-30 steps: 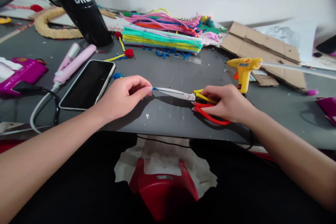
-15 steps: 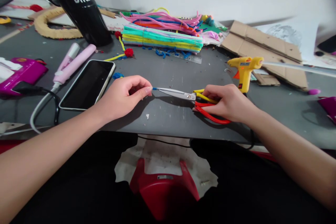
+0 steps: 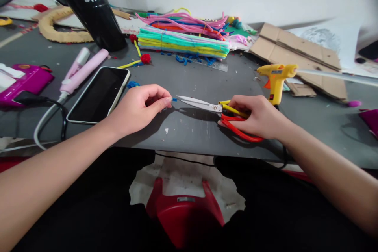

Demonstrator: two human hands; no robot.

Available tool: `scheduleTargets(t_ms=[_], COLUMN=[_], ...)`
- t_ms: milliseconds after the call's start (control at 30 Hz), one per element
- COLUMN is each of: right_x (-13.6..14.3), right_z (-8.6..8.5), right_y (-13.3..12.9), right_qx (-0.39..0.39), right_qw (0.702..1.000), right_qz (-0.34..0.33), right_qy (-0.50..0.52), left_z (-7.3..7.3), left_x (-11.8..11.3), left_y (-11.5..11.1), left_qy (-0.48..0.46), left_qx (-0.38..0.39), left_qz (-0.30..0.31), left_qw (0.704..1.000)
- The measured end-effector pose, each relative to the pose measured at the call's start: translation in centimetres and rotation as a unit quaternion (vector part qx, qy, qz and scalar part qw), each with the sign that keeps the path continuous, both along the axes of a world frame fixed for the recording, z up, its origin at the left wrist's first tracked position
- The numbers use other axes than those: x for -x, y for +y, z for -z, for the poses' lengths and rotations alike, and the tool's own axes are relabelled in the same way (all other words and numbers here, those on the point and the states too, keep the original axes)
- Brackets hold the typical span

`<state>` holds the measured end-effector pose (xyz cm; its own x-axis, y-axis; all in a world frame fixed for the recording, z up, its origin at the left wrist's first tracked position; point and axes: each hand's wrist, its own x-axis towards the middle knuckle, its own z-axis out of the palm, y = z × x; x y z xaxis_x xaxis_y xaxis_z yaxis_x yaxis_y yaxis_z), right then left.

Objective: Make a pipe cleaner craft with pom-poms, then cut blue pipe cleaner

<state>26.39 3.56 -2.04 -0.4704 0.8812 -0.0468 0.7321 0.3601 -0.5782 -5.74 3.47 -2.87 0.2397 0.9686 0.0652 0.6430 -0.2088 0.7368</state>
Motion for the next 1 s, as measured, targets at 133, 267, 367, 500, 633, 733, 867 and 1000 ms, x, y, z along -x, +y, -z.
scheduleTargets(t_ms=[133,267,367,500,633,733,867,1000], right_x=[0.00,0.06,0.13,0.18,0.20,0.25,0.29,0.12], right_z=[0.06,0.05,0.00,-0.04,-0.03,-0.12,-0.18,0.15], right_y=[0.17,0.18,0.18,0.20,0.22,0.23,0.31,0.45], right_qx=[-0.019,-0.031,-0.033,-0.030,-0.036,-0.041,-0.044,-0.038], right_qw=[1.000,0.999,0.999,0.999,0.999,0.999,0.998,0.999], right_qz=[-0.004,-0.006,-0.005,-0.003,-0.004,-0.004,-0.009,-0.002], right_qy=[-0.018,-0.021,-0.021,-0.020,-0.026,-0.032,-0.033,-0.023], left_z=[0.03,0.08,-0.01,-0.12,-0.09,-0.05,-0.03,-0.03], left_x=[0.00,-0.05,-0.13,-0.19,-0.16,-0.13,-0.10,-0.08], left_y=[0.00,0.03,0.02,-0.03,-0.05,-0.05,-0.01,0.01], left_qy=[0.004,0.002,0.000,0.002,0.005,0.005,0.001,-0.001], left_qx=[0.001,0.003,0.002,-0.003,-0.002,0.001,0.003,0.006], left_qz=[0.001,0.000,-0.001,-0.002,-0.002,-0.001,0.001,0.002], left_qw=[1.000,1.000,1.000,1.000,1.000,1.000,1.000,1.000])
